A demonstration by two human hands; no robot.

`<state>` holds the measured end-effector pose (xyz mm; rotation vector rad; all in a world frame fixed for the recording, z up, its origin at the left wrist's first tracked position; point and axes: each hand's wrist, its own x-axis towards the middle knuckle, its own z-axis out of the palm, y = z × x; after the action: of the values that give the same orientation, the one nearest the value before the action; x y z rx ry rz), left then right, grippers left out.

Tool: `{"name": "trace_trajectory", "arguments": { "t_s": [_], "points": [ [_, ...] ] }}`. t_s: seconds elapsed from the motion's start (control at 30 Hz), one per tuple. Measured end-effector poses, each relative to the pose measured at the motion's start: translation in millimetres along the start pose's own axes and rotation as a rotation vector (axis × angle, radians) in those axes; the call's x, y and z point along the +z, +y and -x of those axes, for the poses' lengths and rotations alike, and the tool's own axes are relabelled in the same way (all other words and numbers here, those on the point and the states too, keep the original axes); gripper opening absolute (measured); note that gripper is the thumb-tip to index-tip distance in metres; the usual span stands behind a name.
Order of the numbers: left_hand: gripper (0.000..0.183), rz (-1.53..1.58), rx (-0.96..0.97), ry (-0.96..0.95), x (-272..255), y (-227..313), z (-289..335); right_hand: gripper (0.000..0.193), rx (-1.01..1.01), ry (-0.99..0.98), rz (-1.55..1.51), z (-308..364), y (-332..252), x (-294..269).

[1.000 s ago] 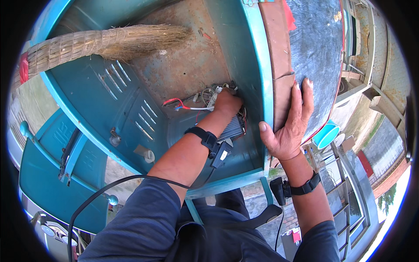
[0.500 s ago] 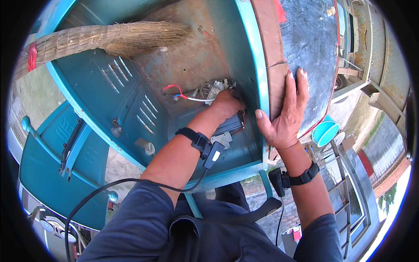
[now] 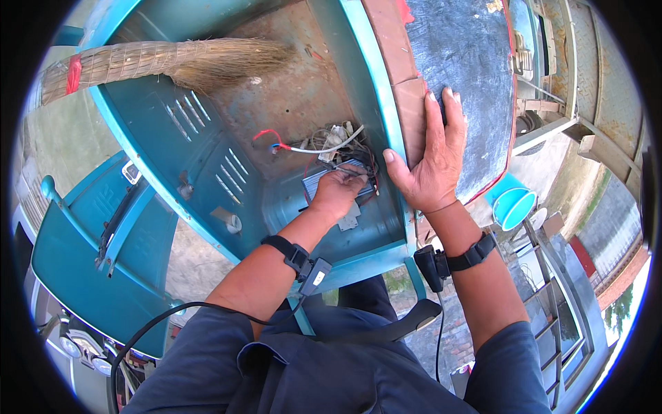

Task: The person sweeps debris out of a metal electrical compartment on a blue three-wheeled vehicle using a small broom, then manipulates the internal wiring and an electronic component by hand.

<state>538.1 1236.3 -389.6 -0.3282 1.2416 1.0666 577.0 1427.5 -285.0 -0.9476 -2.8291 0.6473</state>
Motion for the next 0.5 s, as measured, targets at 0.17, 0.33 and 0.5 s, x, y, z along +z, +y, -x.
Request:
{"name": "trace_trajectory", "arguments": {
  "t_s": [0.17,0.33,0.5],
  "points": [
    [0.02,-0.493,0.243,-0.072,13.5,-3.8,21.5,0.095,0.012,-0.009,0.022,2.8,1.8,-1.0],
    [0.033,-1.028,0.543,-0.177,17.1,-12.3,35.4,0.096,0.018,-0.027,0.045,2.8,0.3,0.4],
    [0.032,-1.108,0.579,-0.168,23.1,-14.4,37.1,0.094,0.021,-0.016,0.035,3.0,0.5,1.3]
  ]
}}
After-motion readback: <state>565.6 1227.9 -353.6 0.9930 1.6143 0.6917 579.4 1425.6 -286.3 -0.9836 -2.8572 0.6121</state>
